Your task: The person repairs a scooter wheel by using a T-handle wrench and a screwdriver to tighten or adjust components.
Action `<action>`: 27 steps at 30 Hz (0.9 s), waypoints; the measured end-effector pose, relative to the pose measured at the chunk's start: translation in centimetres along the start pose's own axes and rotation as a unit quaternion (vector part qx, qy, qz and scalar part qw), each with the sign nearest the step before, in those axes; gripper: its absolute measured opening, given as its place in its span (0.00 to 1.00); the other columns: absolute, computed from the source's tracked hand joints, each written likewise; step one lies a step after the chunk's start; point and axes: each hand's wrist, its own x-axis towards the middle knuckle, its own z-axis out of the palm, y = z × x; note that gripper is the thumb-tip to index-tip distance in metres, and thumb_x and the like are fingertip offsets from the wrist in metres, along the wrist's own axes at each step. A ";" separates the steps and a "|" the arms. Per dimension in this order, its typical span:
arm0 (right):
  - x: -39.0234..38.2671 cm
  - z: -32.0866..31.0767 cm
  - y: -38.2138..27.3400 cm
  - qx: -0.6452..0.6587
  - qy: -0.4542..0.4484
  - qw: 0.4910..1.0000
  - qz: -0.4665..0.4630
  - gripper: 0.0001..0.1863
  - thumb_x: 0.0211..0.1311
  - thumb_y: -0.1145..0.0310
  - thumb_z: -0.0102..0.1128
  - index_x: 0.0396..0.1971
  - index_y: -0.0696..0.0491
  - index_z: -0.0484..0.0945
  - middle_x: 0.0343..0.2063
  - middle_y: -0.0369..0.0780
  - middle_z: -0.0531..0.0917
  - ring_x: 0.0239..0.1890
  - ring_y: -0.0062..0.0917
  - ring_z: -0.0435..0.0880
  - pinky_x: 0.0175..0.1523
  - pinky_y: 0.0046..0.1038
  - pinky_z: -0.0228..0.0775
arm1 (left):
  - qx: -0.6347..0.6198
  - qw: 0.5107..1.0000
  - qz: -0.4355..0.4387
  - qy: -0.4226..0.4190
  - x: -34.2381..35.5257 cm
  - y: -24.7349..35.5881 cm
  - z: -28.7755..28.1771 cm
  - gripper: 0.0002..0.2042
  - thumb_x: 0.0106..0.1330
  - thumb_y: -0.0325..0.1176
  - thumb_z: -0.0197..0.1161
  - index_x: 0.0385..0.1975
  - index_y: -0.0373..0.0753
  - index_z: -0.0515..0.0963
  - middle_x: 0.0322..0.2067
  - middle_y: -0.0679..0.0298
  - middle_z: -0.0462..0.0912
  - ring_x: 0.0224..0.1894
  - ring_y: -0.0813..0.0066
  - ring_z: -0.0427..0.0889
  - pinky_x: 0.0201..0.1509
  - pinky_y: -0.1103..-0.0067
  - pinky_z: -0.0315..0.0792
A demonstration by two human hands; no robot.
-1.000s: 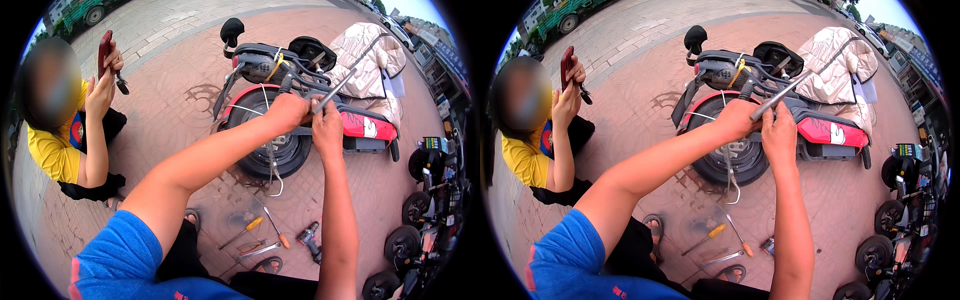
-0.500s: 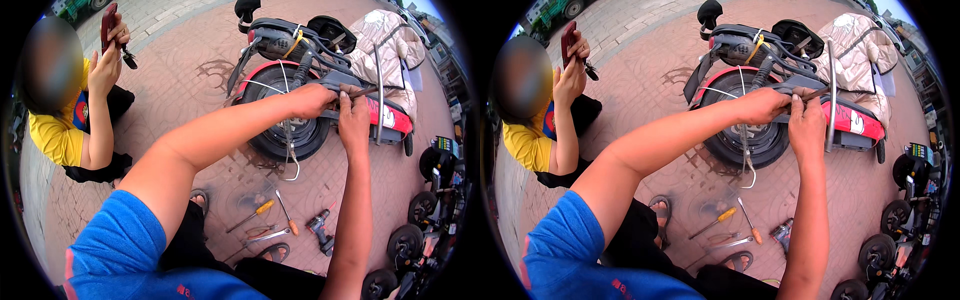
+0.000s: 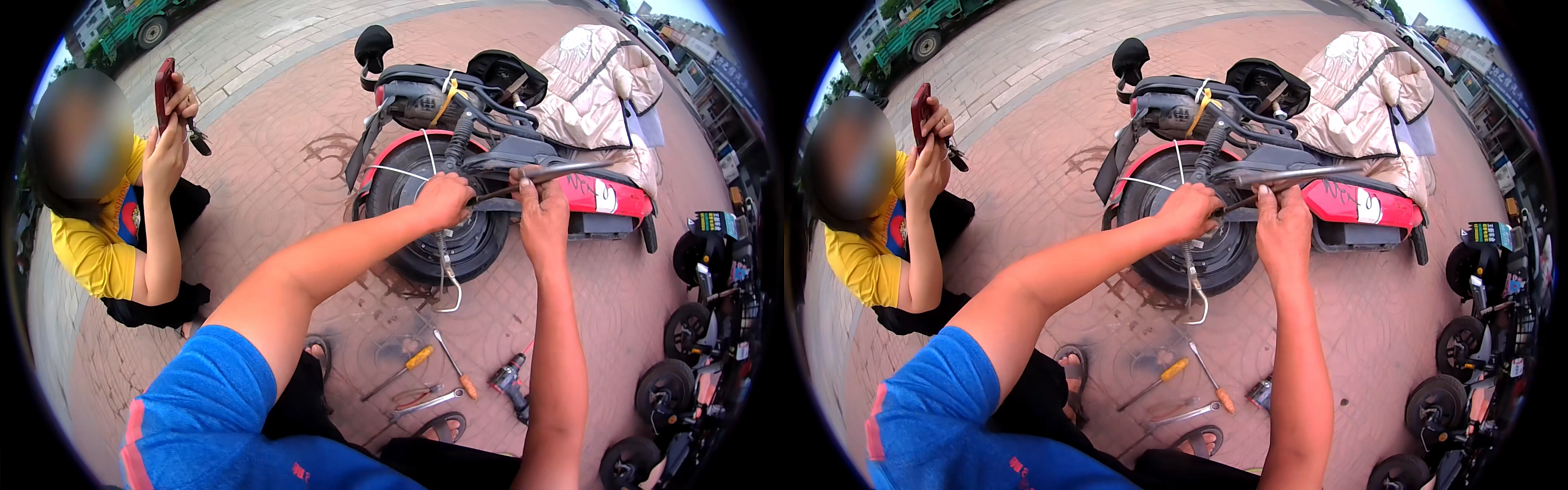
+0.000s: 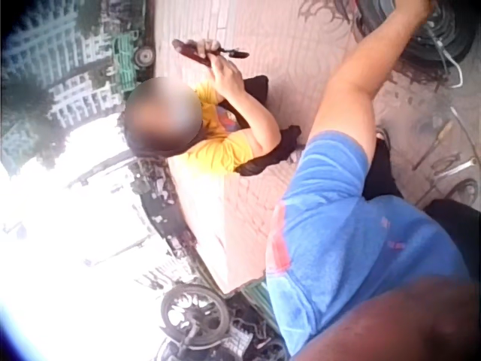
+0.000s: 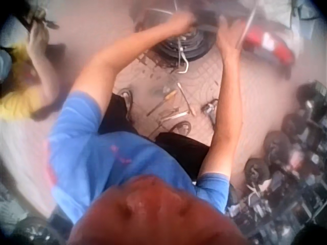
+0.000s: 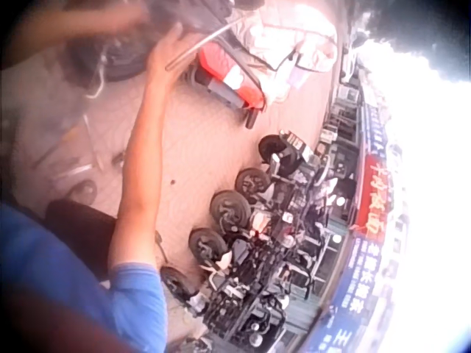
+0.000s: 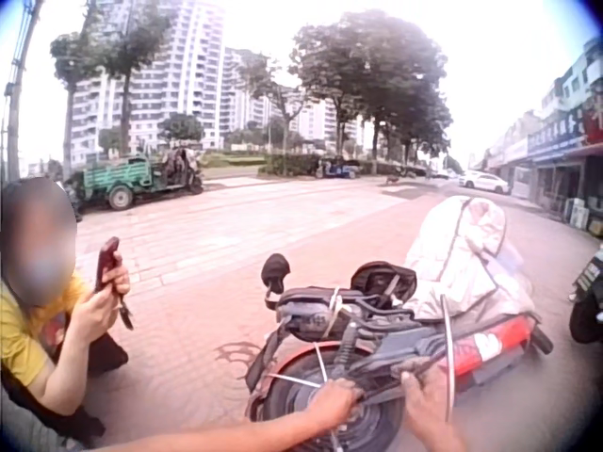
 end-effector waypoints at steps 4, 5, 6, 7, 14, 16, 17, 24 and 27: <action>-0.6 -1.4 0.4 0.148 -0.010 0.989 -0.005 0.10 0.77 0.82 0.53 0.51 0.58 0.79 0.49 0.41 0.88 0.52 0.23 0.85 0.60 0.26 0.76 | 0.046 0.998 -0.021 0.028 0.2 0.8 1.2 0.10 0.56 0.34 0.74 0.37 0.42 0.89 0.39 0.63 0.83 0.50 0.59 0.81 0.55 0.63 0.73; -0.6 -1.5 0.6 0.160 -0.010 0.987 -0.006 0.09 0.77 0.82 0.53 0.50 0.59 0.80 0.49 0.41 0.88 0.51 0.23 0.85 0.60 0.26 0.76 | 0.058 0.997 -0.022 0.035 0.0 0.5 1.2 0.09 0.57 0.34 0.73 0.36 0.42 0.89 0.39 0.63 0.82 0.50 0.59 0.81 0.54 0.63 0.73; -0.8 -1.3 0.7 0.169 -0.011 0.985 -0.007 0.09 0.77 0.82 0.53 0.50 0.59 0.80 0.48 0.41 0.88 0.51 0.23 0.85 0.60 0.26 0.76 | 0.067 0.997 -0.023 0.041 -0.2 0.3 1.4 0.08 0.57 0.34 0.72 0.35 0.42 0.89 0.38 0.63 0.82 0.50 0.60 0.80 0.54 0.63 0.73; -0.8 -1.6 0.6 0.178 -0.010 0.984 -0.010 0.09 0.78 0.82 0.53 0.50 0.59 0.80 0.48 0.41 0.88 0.51 0.23 0.85 0.60 0.26 0.76 | 0.062 0.997 -0.020 0.051 -0.3 0.3 1.5 0.06 0.59 0.33 0.70 0.34 0.42 0.89 0.37 0.63 0.81 0.49 0.60 0.80 0.52 0.63 0.72; -1.5 -5.8 0.1 0.207 0.020 0.978 -0.027 0.08 0.80 0.77 0.54 0.51 0.58 0.80 0.48 0.39 0.89 0.49 0.19 0.86 0.56 0.23 0.76 | 0.044 0.994 0.010 0.103 -0.1 0.4 2.1 0.06 0.58 0.34 0.70 0.33 0.46 0.90 0.35 0.65 0.81 0.47 0.62 0.80 0.50 0.64 0.71; -2.0 -8.1 0.0 0.184 0.031 0.982 -0.007 0.08 0.80 0.76 0.54 0.51 0.57 0.81 0.47 0.38 0.89 0.50 0.19 0.86 0.55 0.22 0.76 | 0.043 0.994 0.010 0.096 -0.1 0.4 2.3 0.07 0.58 0.35 0.72 0.35 0.48 0.91 0.35 0.66 0.81 0.47 0.63 0.80 0.50 0.64 0.72; -2.0 -8.9 0.6 0.211 0.044 0.977 0.010 0.08 0.80 0.75 0.54 0.52 0.58 0.80 0.48 0.40 0.89 0.50 0.20 0.87 0.55 0.23 0.77 | 0.037 0.995 0.001 0.093 0.0 -0.1 2.2 0.06 0.59 0.35 0.73 0.35 0.47 0.91 0.36 0.64 0.82 0.48 0.62 0.81 0.51 0.64 0.72; -5.9 -18.1 8.6 0.106 0.175 0.959 0.195 0.21 0.79 0.73 0.51 0.66 0.66 0.68 0.43 0.48 0.88 0.37 0.26 0.88 0.43 0.30 0.84 | -0.063 0.988 -0.054 0.131 0.3 2.4 -0.2 0.07 0.61 0.29 0.72 0.38 0.40 0.89 0.35 0.58 0.84 0.45 0.55 0.85 0.50 0.66 0.77; -11.9 -21.7 13.4 0.156 0.171 0.915 0.329 0.22 0.76 0.77 0.51 0.66 0.66 0.68 0.41 0.46 0.86 0.31 0.22 0.82 0.38 0.28 0.81 | -0.467 0.861 -0.195 -0.053 1.0 9.0 -0.1 0.07 0.69 0.34 0.73 0.38 0.37 0.88 0.39 0.65 0.88 0.40 0.70 0.88 0.42 0.73 0.79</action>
